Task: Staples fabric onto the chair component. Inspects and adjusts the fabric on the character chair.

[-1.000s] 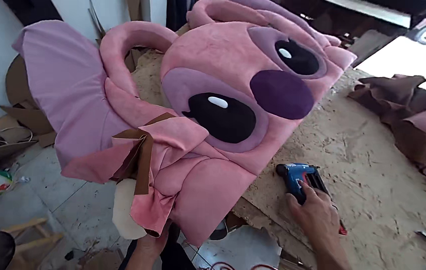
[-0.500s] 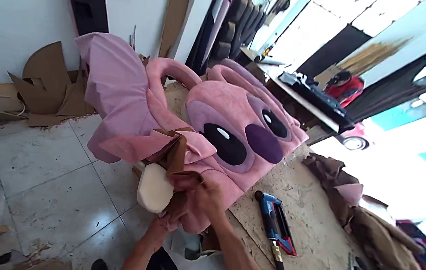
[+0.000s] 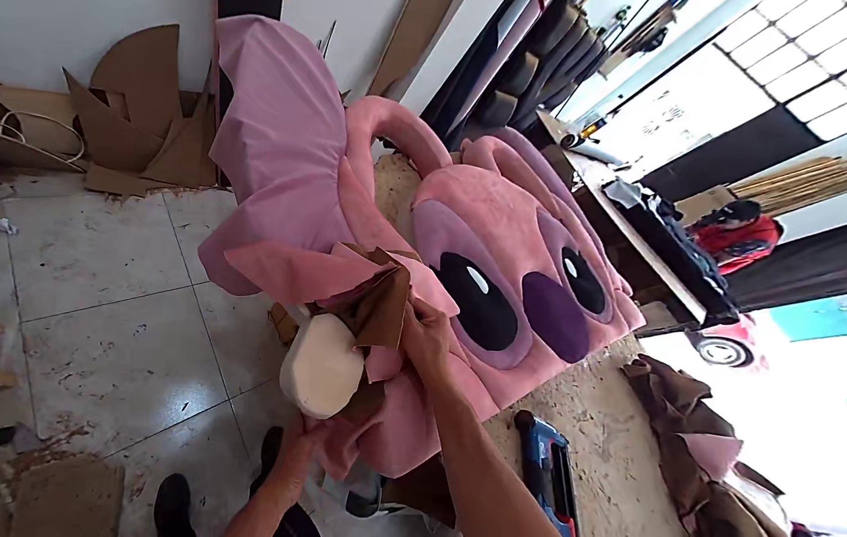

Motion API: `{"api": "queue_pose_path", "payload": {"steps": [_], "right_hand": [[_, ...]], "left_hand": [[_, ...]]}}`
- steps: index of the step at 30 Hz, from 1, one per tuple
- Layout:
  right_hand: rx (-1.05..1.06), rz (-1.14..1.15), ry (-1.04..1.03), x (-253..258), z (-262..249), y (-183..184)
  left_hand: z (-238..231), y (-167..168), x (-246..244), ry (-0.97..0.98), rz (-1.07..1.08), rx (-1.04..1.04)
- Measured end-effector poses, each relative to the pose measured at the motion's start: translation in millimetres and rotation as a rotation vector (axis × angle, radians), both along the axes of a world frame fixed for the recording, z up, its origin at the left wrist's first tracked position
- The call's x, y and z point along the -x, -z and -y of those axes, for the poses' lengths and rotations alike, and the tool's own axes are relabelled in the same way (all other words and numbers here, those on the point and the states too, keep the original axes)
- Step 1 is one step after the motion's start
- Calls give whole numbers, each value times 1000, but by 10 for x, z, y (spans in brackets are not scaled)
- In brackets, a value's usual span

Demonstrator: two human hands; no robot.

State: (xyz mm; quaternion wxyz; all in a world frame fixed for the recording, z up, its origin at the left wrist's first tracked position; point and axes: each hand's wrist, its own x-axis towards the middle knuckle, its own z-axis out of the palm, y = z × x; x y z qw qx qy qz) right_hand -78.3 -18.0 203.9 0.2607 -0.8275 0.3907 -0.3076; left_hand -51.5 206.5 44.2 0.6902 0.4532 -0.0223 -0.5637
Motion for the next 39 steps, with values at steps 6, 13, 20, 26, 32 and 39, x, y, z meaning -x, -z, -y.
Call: {"api": "queue_pose_path", "payload": {"steps": [6,13,20,26,32,39], "right_hand": [[117,-33,85,749,-636,-130],[431,-377,-225,975,-1568,148],[611,-929,-325,557,-1452,150],[2,-1431,-478,-133,-1392,-182],[-191,-1362,-603,-286,-1251,-7],[-378,-1351,-476,-308,-1152,112]], "left_hand": [[175,-212,-225,-217,145,42],[423,-911,-165,-162,-164,-182],[425,-201,-84,-117,-276,-10],[254,-200,-118,-333,-160,-178],[335,-103,-105,-413,-124,-170],[413,235,-82,-342,-26,-54]]}}
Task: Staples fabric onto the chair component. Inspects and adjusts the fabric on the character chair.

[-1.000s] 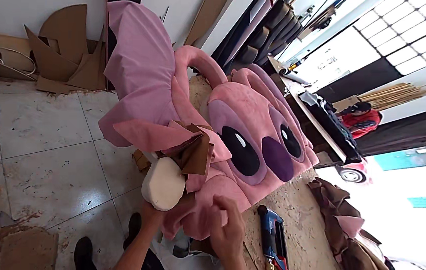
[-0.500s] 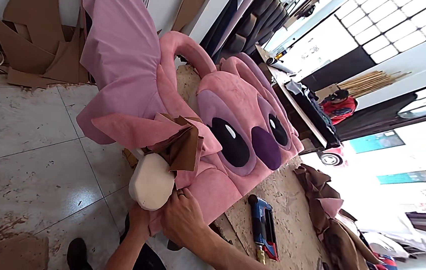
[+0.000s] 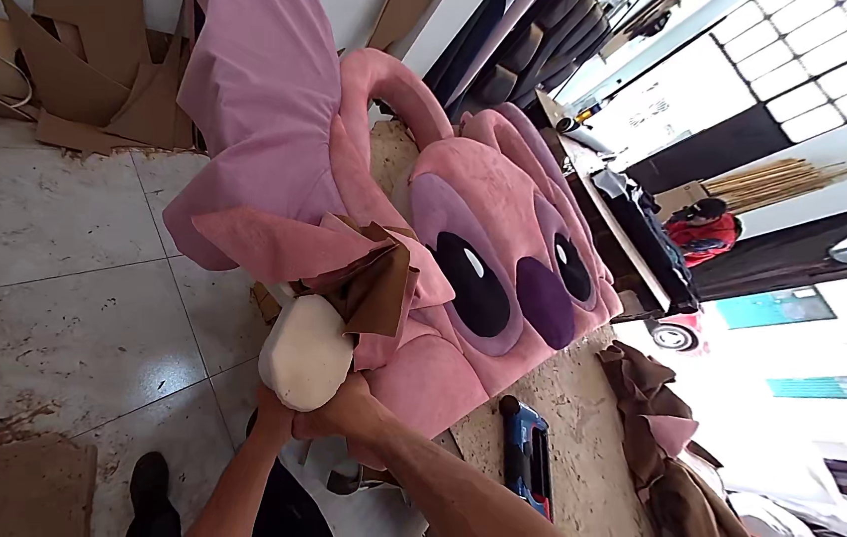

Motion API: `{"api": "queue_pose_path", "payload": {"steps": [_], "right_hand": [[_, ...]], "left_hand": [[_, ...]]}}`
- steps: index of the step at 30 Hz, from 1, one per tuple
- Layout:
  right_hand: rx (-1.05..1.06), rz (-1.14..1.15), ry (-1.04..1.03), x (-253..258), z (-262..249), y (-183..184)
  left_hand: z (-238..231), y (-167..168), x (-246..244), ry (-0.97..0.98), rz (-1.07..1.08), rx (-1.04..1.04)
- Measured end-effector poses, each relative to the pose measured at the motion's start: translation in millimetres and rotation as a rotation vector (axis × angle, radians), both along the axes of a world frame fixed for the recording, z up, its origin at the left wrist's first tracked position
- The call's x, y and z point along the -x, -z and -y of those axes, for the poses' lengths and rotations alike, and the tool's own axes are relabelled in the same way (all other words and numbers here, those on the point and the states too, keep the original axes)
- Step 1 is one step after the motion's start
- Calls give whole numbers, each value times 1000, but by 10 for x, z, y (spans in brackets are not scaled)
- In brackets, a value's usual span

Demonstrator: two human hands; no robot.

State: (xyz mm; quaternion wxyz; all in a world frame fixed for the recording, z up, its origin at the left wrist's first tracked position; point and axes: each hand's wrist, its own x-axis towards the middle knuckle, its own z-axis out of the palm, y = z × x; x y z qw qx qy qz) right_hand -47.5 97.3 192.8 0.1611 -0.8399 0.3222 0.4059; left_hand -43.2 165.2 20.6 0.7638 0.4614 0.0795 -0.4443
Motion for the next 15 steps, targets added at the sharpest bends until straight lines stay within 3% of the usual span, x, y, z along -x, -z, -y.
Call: {"api": "queue_pose_path", "payload": {"steps": [2,4,5,7,9,10,12,13,15], "right_hand": [[36,120,3,66,-47,129],[75,227,18,133,-112,270],[97,243,38,133,-139,320],[121,254,96,116,-176,374],[153,259,111,101,-192,441],[186,263,94,97,-208,505],[256,267,12,119,-265,650],[288,268,-19,145,-300,717],[326,245,-88,230,-396,798]], "left_hand": [[-2,-27,10,20,-21,-21],[-12,-401,-186,115,-293,-121],[-10,-445,-202,127,-326,-119],[-22,-217,-26,45,-129,-33],[-41,-544,-247,164,-173,-221],[-42,-616,-352,254,-97,-362],[-87,-233,-277,261,394,-564],[-115,-71,-281,256,574,-593],[-199,-124,-369,319,666,-504]]}}
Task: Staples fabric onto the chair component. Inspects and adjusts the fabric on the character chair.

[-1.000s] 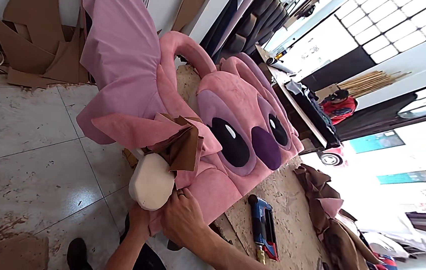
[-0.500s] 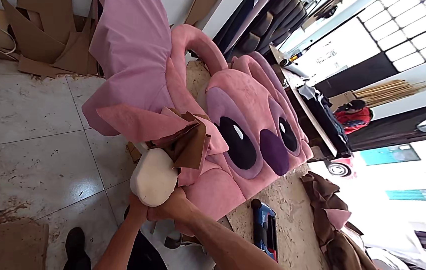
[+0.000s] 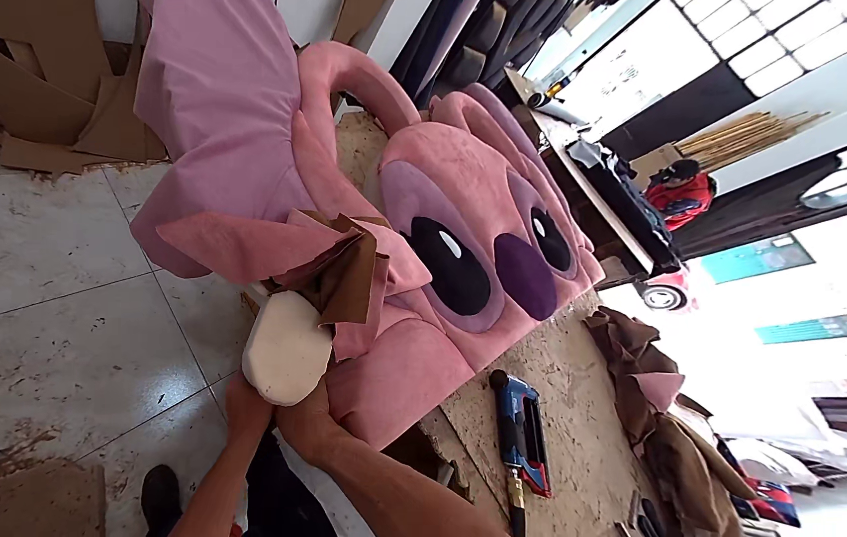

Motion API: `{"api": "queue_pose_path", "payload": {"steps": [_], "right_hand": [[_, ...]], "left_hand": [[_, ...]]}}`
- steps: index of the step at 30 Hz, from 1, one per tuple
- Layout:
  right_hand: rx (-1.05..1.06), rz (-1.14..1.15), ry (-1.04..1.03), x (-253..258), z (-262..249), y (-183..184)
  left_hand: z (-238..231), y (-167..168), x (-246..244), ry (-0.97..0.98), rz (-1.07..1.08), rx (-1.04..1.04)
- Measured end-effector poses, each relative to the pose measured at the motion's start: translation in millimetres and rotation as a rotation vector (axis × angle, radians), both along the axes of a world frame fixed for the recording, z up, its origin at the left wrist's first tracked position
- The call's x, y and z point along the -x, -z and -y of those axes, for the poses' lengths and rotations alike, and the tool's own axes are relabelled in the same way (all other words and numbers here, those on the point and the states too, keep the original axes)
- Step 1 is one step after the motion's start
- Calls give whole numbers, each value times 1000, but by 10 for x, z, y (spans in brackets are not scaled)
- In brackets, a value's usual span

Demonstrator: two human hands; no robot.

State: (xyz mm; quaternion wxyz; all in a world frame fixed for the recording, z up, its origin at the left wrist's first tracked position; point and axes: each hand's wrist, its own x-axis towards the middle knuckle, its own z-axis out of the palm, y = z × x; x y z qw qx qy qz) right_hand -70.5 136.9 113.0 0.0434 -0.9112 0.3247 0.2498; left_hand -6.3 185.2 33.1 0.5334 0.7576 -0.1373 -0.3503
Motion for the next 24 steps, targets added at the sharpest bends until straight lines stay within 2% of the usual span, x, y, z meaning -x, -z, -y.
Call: {"api": "queue_pose_path", "payload": {"steps": [3,5,6,8,11,14,15,17,19,21,23,24], "right_hand": [[-50,-223,-132,114,-146,-121],[-57,-374,-230,161,-219,-267],[-34,-421,-264,188,-247,-319],[71,-420,-333,264,-271,-330],[87,-332,-381,385,-287,-270],[-173,-233,-413,622,-438,-325],[-251,-126,-470,757,-466,-394],[-451,76,-527,1015,-432,-634],[-616,180,-424,1150,-296,-1014],[-547,281,-303,1213,-87,-1354],[-387,379,-236,1278,158,-1507],[-324,415,-215,1292,280,-1540]], "left_hand": [[-19,-212,-7,162,-189,146],[26,-643,-55,321,-382,157],[49,-829,-72,387,-467,187],[91,-959,-17,392,-542,275],[144,-933,75,323,-587,264],[190,-582,292,179,-496,361],[206,-472,370,158,-453,403],[210,-461,489,119,-455,427],[201,-552,590,69,-443,372],[223,-664,642,7,-314,286],[243,-729,681,-32,-169,236],[247,-740,683,-35,-175,249]]}}
